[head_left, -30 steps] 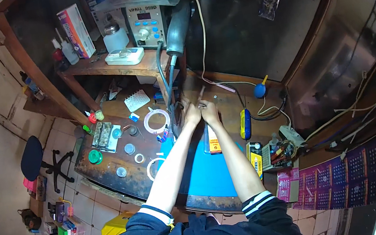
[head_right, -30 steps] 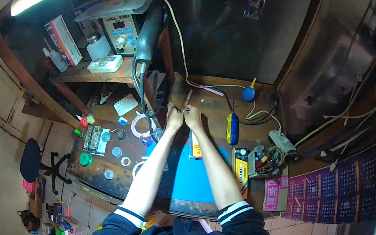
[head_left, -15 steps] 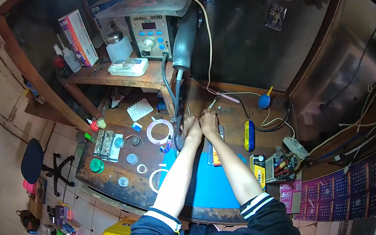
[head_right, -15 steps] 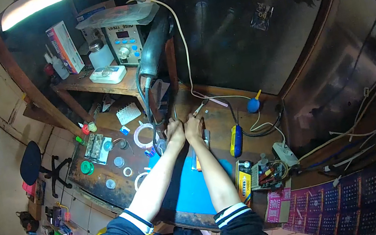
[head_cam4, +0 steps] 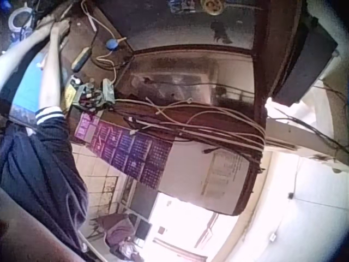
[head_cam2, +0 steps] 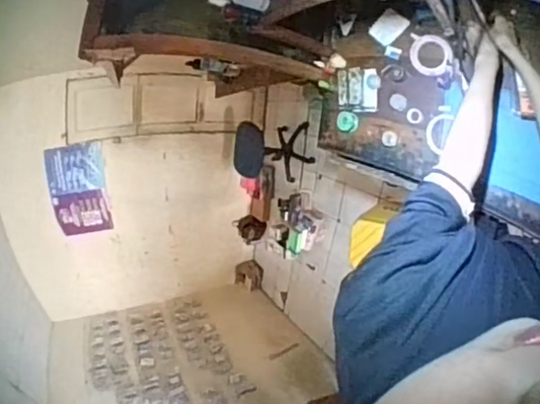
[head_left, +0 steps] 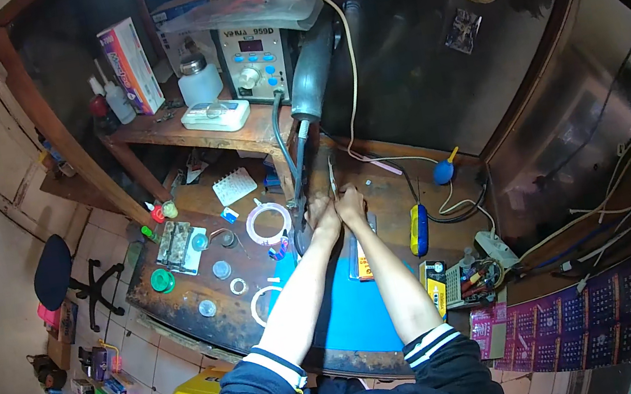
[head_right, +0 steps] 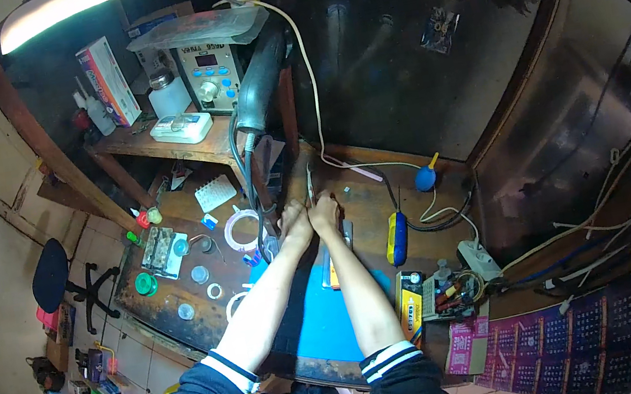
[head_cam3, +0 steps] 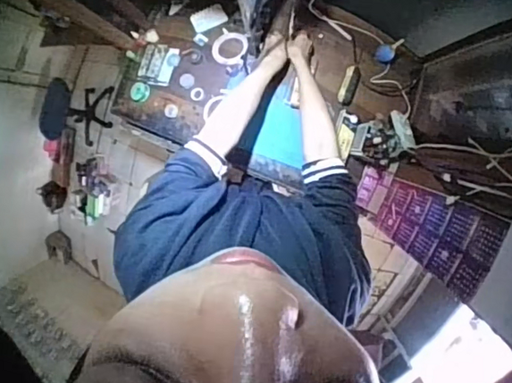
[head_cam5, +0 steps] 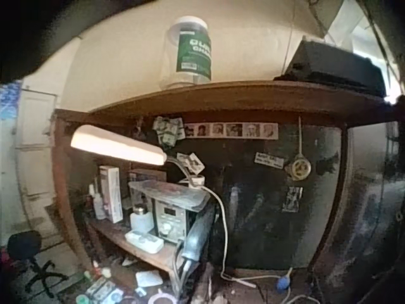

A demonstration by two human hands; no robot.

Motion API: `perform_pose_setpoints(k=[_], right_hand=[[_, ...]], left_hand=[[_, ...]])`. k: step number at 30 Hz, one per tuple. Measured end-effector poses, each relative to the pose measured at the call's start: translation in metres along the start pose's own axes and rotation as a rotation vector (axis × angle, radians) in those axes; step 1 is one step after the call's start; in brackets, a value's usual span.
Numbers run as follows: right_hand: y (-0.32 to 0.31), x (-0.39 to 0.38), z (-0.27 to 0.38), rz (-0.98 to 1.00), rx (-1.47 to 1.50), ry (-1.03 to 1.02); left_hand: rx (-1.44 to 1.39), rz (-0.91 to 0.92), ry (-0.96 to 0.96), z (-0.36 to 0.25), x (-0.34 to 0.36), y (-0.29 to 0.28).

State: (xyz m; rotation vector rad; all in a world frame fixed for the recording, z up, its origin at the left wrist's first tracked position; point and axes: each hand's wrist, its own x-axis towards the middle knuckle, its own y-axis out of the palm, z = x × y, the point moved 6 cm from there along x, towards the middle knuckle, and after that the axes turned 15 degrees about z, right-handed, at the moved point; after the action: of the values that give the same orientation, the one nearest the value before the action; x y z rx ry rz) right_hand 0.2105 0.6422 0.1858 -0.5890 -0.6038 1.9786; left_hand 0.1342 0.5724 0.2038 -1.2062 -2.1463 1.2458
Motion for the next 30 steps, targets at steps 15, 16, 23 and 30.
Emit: perform_pose_setpoints(k=[15, 16, 23, 30], right_hand=[[-0.026, -0.005, -0.034, 0.199, 0.432, -0.112], [-0.038, -0.018, -0.043, 0.217, 0.544, -0.143], [-0.062, -0.088, -0.04, 0.152, 0.704, -0.054], [-0.107, -0.114, -0.085, -0.248, 0.426, 0.051]], left_hand=[[-0.936, 0.701, 0.002, -0.008, 0.001, 0.036], [-0.931, 0.71, 0.02, -0.027, -0.017, 0.027], [-0.987, 0.924, 0.188, -0.024, -0.054, 0.035], [-0.84, 0.757, 0.338, -0.061, -0.054, 0.061]])
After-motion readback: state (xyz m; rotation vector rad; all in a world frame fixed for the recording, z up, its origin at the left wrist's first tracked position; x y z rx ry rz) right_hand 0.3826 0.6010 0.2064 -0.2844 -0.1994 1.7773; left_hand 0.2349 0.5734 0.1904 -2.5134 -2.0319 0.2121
